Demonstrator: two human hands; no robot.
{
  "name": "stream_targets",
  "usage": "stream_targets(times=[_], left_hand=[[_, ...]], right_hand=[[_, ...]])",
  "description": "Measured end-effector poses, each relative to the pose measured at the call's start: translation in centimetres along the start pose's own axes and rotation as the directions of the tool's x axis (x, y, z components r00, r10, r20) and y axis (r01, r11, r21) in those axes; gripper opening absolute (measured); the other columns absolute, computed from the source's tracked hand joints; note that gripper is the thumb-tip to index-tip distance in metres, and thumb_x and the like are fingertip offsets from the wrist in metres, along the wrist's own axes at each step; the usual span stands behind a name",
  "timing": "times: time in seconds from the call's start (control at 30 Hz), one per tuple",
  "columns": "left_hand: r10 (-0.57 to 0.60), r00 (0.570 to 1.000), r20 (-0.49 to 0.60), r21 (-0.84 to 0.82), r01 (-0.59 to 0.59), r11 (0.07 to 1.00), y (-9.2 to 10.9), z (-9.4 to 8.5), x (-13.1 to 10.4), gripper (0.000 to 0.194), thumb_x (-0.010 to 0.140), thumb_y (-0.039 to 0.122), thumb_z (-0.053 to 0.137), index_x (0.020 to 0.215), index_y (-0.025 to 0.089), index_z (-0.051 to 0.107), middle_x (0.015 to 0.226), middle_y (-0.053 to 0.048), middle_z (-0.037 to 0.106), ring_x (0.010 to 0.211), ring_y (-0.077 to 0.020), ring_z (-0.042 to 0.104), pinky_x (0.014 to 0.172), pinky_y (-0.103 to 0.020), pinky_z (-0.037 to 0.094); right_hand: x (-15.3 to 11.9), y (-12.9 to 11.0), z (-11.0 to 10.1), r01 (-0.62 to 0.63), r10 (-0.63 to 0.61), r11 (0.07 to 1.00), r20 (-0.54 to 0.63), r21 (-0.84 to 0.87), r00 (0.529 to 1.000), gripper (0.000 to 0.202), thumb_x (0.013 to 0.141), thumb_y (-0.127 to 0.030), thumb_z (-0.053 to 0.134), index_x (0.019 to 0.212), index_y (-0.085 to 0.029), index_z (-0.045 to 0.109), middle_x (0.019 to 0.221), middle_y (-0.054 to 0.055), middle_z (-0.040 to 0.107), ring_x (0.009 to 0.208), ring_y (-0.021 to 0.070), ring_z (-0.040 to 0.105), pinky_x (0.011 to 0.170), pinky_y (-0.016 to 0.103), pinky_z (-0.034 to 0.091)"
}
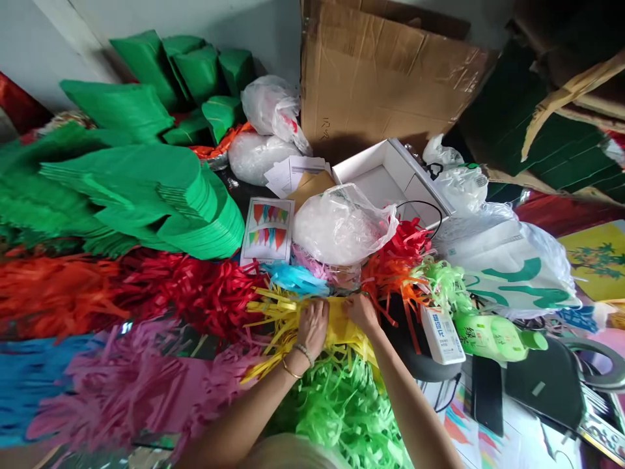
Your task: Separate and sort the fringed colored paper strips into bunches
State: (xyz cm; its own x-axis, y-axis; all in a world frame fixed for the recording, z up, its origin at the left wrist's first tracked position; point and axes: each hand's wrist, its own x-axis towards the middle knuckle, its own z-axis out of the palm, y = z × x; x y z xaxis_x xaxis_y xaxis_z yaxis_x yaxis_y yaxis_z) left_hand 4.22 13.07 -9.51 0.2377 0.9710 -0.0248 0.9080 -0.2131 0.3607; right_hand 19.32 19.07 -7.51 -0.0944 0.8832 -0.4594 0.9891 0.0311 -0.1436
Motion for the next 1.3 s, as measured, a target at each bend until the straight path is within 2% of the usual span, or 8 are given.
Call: stream_targets(times=[0.1, 0.2, 0.4, 0.53, 0.8, 0.93, 1.13, 1.3], left_hand=[[0.014, 1.000, 0.019, 0.040, -0.014, 0.999, -1.7, 0.3, -0.4, 0.051, 0.084, 0.000, 0.040, 0.129, 0.020, 0.055, 0.117, -0.014, 0.061, 0.103, -0.0298, 0.055, 0.085, -0.045, 0.048], [0.057, 0.997, 0.048, 0.053, -0.059, 0.997, -2.1, 0.6, -0.3, 0.050, 0.084, 0.001, 0.041, 0.128, 0.018, 0.057, 0.116, -0.015, 0.063, 0.104, -0.0304, 0.056, 0.085, -0.046, 0.049], [0.157, 0.985, 0.068, 0.032, -0.159, 0.987, -2.3, 0.3, 0.1, 0.043, 0.084, 0.004, 0.046, 0.123, 0.016, 0.060, 0.124, -0.015, 0.061, 0.113, -0.0304, 0.056, 0.097, -0.047, 0.045], [0.174, 0.982, 0.070, 0.034, -0.177, 0.984, -3.4, -0.7, -0.4, 0.046, 0.085, 0.002, 0.041, 0.125, 0.017, 0.060, 0.127, -0.015, 0.061, 0.114, -0.0296, 0.057, 0.095, -0.046, 0.047], [0.077, 0.997, 0.025, 0.098, -0.079, 0.992, -6.5, -4.5, -2.0, 0.041, 0.079, -0.001, 0.046, 0.109, 0.019, 0.067, 0.112, -0.013, 0.068, 0.107, -0.0299, 0.061, 0.095, -0.049, 0.047], [0.041, 0.998, -0.040, 0.105, -0.036, 0.994, -4.6, -5.7, -1.9, 0.036, 0.079, 0.004, 0.052, 0.109, 0.018, 0.065, 0.120, -0.014, 0.064, 0.110, -0.0325, 0.060, 0.099, -0.052, 0.045], [0.204, 0.972, -0.120, -0.067, -0.213, 0.975, 1.0, -0.9, -1.2, 0.062, 0.076, 0.000, 0.047, 0.137, 0.014, 0.043, 0.128, -0.016, 0.061, 0.115, -0.0252, 0.060, 0.094, -0.037, 0.052], [0.180, 0.977, -0.116, 0.016, -0.179, 0.984, -0.8, 2.1, -1.7, 0.059, 0.075, -0.003, 0.045, 0.132, 0.010, 0.049, 0.126, -0.020, 0.062, 0.118, -0.0324, 0.059, 0.095, -0.049, 0.051]], right_hand=[[-0.9, -0.6, -0.4, 0.002, -0.012, 0.997, -0.140, -0.074, 0.990, 0.017, 0.094, -0.016, 0.053, 0.104, -0.010, 0.066, 0.097, 0.014, 0.068, 0.093, 0.0255, 0.064, 0.081, 0.041, 0.051], [-2.5, -1.7, -0.3, 0.088, -0.131, 0.983, -0.275, -0.163, 0.953, 0.032, 0.089, -0.002, 0.043, 0.113, -0.008, 0.064, 0.106, 0.022, 0.066, 0.106, 0.0329, 0.057, 0.088, 0.048, 0.044], [-4.0, -2.7, 3.4, 0.383, -0.474, 0.866, -0.286, -0.320, 0.833, 0.039, 0.088, -0.005, 0.046, 0.123, -0.014, 0.061, 0.119, 0.014, 0.065, 0.111, 0.0257, 0.056, 0.098, 0.040, 0.042], [-3.0, -1.2, 5.6, 0.390, -0.524, 0.831, -0.323, -0.396, 0.788, 0.040, 0.086, -0.002, 0.050, 0.123, -0.010, 0.060, 0.127, 0.019, 0.062, 0.111, 0.0273, 0.057, 0.097, 0.042, 0.044], [-1.8, 0.1, 8.0, 0.380, -0.583, 0.792, -0.407, -0.478, 0.703, 0.031, 0.086, -0.004, 0.051, 0.113, -0.009, 0.065, 0.117, 0.019, 0.068, 0.104, 0.0271, 0.062, 0.093, 0.042, 0.048], [-1.9, 0.1, 8.6, 0.361, -0.593, 0.786, -0.447, -0.502, 0.669, 0.033, 0.086, -0.004, 0.049, 0.114, -0.011, 0.066, 0.117, 0.018, 0.068, 0.105, 0.0271, 0.062, 0.093, 0.042, 0.048], [-2.0, 0.3, 8.9, 0.337, -0.596, 0.788, -0.502, -0.514, 0.627, 0.034, 0.087, -0.006, 0.047, 0.115, -0.010, 0.067, 0.109, 0.016, 0.071, 0.104, 0.0265, 0.063, 0.096, 0.041, 0.047], [-2.3, 1.2, 9.1, 0.358, -0.616, 0.779, -0.517, -0.516, 0.595, 0.037, 0.087, -0.004, 0.045, 0.114, -0.012, 0.068, 0.112, 0.015, 0.071, 0.105, 0.0244, 0.062, 0.096, 0.041, 0.046]])
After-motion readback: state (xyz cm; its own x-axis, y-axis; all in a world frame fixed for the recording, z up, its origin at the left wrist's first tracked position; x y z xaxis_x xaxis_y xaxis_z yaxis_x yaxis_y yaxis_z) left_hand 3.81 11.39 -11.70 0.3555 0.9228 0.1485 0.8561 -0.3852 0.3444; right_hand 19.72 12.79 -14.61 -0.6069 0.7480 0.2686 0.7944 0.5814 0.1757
